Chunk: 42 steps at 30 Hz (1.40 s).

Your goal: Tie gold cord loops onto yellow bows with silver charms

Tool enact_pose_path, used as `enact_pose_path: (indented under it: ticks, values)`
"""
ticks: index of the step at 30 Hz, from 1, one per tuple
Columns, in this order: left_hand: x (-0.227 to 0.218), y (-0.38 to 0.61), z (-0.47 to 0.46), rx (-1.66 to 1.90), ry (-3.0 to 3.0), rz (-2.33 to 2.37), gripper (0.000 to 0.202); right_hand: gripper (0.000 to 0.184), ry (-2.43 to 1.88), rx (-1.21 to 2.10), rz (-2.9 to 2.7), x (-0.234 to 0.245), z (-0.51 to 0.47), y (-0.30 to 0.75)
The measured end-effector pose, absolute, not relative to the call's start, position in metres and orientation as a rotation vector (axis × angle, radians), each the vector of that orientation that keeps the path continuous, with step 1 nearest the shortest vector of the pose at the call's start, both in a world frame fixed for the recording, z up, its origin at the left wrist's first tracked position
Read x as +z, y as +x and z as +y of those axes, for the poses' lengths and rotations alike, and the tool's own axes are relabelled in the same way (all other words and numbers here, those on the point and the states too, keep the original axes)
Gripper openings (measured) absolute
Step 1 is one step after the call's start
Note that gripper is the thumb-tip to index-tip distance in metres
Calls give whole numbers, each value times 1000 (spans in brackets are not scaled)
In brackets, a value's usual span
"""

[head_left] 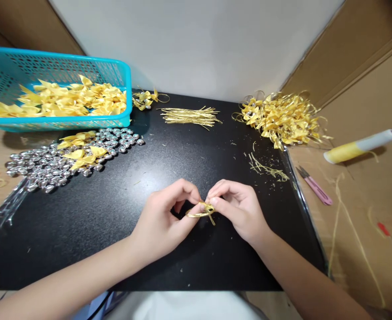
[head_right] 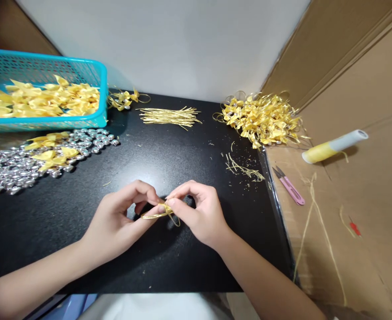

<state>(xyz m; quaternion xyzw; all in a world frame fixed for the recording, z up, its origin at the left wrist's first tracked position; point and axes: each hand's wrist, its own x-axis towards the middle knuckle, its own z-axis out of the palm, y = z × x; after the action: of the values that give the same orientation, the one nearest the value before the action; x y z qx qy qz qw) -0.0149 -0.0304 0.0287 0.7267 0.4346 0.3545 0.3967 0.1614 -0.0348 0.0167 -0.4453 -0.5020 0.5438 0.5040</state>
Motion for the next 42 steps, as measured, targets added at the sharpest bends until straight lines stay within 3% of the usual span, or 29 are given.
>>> enact_pose_path:
  ticks: [10, 18, 42]
  values:
    - [31, -13, -25, 792, 1589, 1052, 12, 10, -1082, 1431, -1109, 14, -31, 162]
    - [32, -13, -22, 761, 1457, 1043, 12, 8, -1133, 1346, -1197, 17, -31, 163]
    - [33, -12, -23, 742, 1418, 1050, 12, 9, -1054, 1433, -1204, 15, -29, 165]
